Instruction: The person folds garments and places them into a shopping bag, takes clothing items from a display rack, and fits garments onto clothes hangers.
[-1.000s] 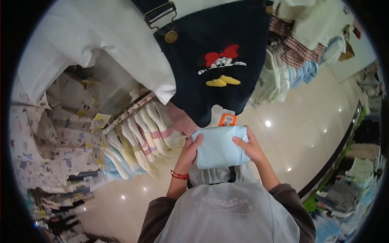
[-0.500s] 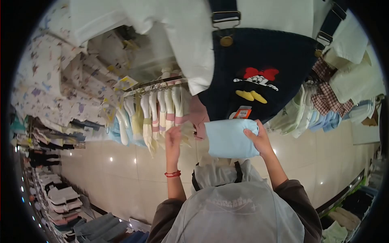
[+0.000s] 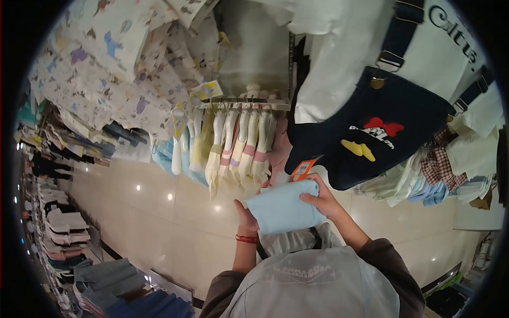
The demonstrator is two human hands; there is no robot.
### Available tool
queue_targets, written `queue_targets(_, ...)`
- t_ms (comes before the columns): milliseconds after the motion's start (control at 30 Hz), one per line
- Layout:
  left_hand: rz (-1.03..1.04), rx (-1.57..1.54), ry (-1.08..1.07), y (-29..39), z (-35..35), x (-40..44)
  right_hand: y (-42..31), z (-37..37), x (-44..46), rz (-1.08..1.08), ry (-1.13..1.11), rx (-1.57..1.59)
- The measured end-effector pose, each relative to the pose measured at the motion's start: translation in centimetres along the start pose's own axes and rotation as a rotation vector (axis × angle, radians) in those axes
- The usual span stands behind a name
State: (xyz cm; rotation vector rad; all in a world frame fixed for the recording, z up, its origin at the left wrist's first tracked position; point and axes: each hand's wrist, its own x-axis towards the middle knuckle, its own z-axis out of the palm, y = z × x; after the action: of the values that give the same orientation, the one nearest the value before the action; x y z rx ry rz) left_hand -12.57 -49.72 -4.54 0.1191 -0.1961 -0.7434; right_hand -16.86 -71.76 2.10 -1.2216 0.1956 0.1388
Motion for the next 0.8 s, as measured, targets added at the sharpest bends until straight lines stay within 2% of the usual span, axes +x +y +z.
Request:
queue_targets(33, -0.046, 0.177, 0.016, 0.8, 1.5, 0.3, 0.2, 0.3, 0.0, -0.018, 0.011, -0.112)
queue_targets(133, -0.114, 0.793, 0.316, 1.5, 3.4, 0.1, 1.6, 0.0, 0.4, -0.037, 0.103, -0.333)
queue_targets(233, -0.091, 1.012, 0.622, 0.5, 2.6, 1.0, 2.3, -0.3, 0.1, -0.079, 0.146, -0.369)
queue_targets(267, -0.059, 0.999, 0.636, 0.5, 2.4, 1.1, 2.4, -0.3, 0.1, -0.103, 0.145, -0.359)
queue_targets(333, 0.003, 0.977, 0.663, 0.6, 2.6, 1.2, 0.7, 0.5, -0.4, -0.014, 0.090, -0.266)
queue_targets(367, 0.040, 1.074, 0.675, 0.6, 3.1, 1.3, 0.1, 0.8, -0.6, 0.029, 0.060, -0.219)
queue_targets(467, 0.102, 1.227, 0.703, 1.6, 5.0, 0.7, 0.8, 1.0, -0.7, -0.080, -0.077, -0.414)
queue_targets(667, 0.187, 1.286, 0.830, 3.8, 4.7, -3.5, 0.0, 2.8, 1.0, 0.115, -0.398, -0.558)
queue_targets(800, 0.292, 1.355, 0.965, 4.0, 4.3, -6.2, -0.8, 4.1, 2.9, 0.190, -0.515, -1.005)
